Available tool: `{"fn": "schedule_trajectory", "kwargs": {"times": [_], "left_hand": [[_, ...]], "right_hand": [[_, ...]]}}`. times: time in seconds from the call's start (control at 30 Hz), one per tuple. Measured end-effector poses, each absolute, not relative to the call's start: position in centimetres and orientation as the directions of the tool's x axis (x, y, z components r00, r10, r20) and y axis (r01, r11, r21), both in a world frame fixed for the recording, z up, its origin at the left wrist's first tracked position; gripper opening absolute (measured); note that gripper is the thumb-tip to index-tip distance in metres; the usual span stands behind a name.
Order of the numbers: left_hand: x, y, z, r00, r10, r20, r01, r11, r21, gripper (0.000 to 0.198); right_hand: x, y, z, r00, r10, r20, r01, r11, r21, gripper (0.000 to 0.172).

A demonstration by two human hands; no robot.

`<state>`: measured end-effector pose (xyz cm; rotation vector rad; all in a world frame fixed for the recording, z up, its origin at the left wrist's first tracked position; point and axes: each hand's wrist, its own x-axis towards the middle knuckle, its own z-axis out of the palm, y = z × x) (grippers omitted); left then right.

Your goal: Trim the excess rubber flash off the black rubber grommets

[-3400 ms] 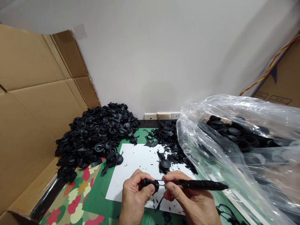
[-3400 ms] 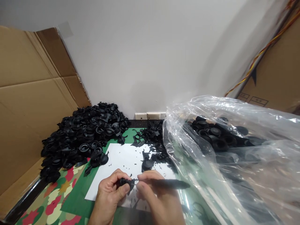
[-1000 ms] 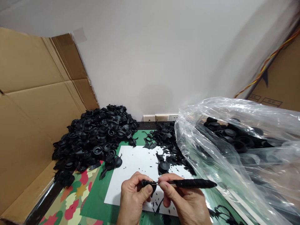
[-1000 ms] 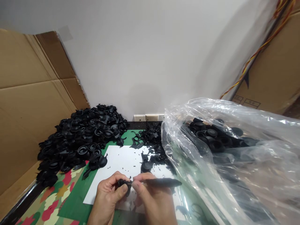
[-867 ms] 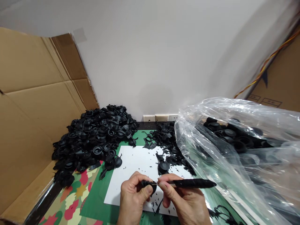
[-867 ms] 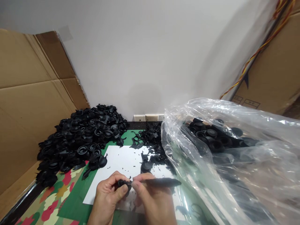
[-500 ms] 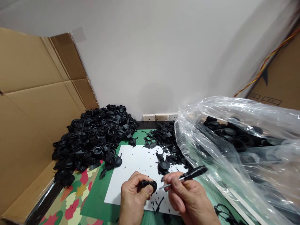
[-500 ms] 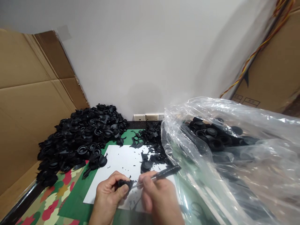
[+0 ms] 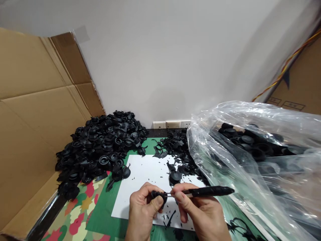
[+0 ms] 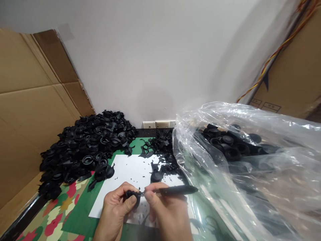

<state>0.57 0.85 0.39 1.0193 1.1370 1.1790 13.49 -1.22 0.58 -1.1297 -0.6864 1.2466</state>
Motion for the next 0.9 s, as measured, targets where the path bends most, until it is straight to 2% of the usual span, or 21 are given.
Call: {"fn": "schedule_trajectory", "kwargs": {"times": [0.13, 0.37, 0.47, 0.53, 0.6, 0.7, 0.77, 0.83, 0.9], "left_hand": [[0.5, 0.8, 0.3, 0.023, 0.996, -0.086, -0.125, 0.088, 0.988, 0.016], [0.3, 1.0, -0.1, 0.008, 0.998, -0.056, -0.067, 0.057, 0.996, 0.014], [0.2, 1.0, -0.2, -0.003, 1.0, -0.018, -0.026, 0.018, 1.0, 0.011], [0.3, 0.9, -0.1, -0.008, 1.0, 0.028, 0.012, -0.028, 1.0, 0.007], [0.5, 0.8, 0.0, -0.018, 0.997, 0.073, 0.058, -0.071, 0.996, 0.005], [0.8, 0.7, 0.0, -0.008, 0.993, 0.117, 0.097, -0.116, 0.988, 0.007], [0.8, 0.6, -0.2, 0.015, 0.992, 0.125, 0.077, -0.126, 0.989, 0.005], [0.7, 0.6, -0.5, 0.027, 0.994, 0.108, 0.025, -0.109, 0.994, 0.003], [0.5, 0.7, -0.7, 0.033, 0.997, 0.074, -0.039, -0.073, 0.997, 0.001]], "right_hand": [[13.1, -1.3, 0.5, 0.27, 0.958, -0.094, -0.283, -0.015, -0.959, 0.025], [13.0, -1.5, 0.6, 0.295, 0.952, -0.083, -0.244, -0.009, -0.97, 0.021], [13.0, -1.5, 0.3, 0.306, 0.951, -0.036, -0.186, 0.022, -0.982, 0.02], [12.8, -1.6, -0.2, 0.303, 0.951, 0.061, -0.118, 0.101, -0.988, 0.018], [12.8, -1.6, -0.7, 0.276, 0.932, 0.235, -0.016, 0.249, -0.968, 0.016], [13.1, -1.2, -1.3, 0.177, 0.822, 0.542, 0.21, 0.507, -0.836, 0.014], [13.9, -0.6, -1.2, 0.14, 0.731, 0.668, 0.335, 0.6, -0.726, 0.014], [14.9, 0.1, -0.6, 0.214, 0.687, 0.694, 0.377, 0.597, -0.708, 0.013], [15.8, 0.6, 0.1, 0.349, 0.759, 0.549, 0.315, 0.457, -0.832, 0.005]]}}
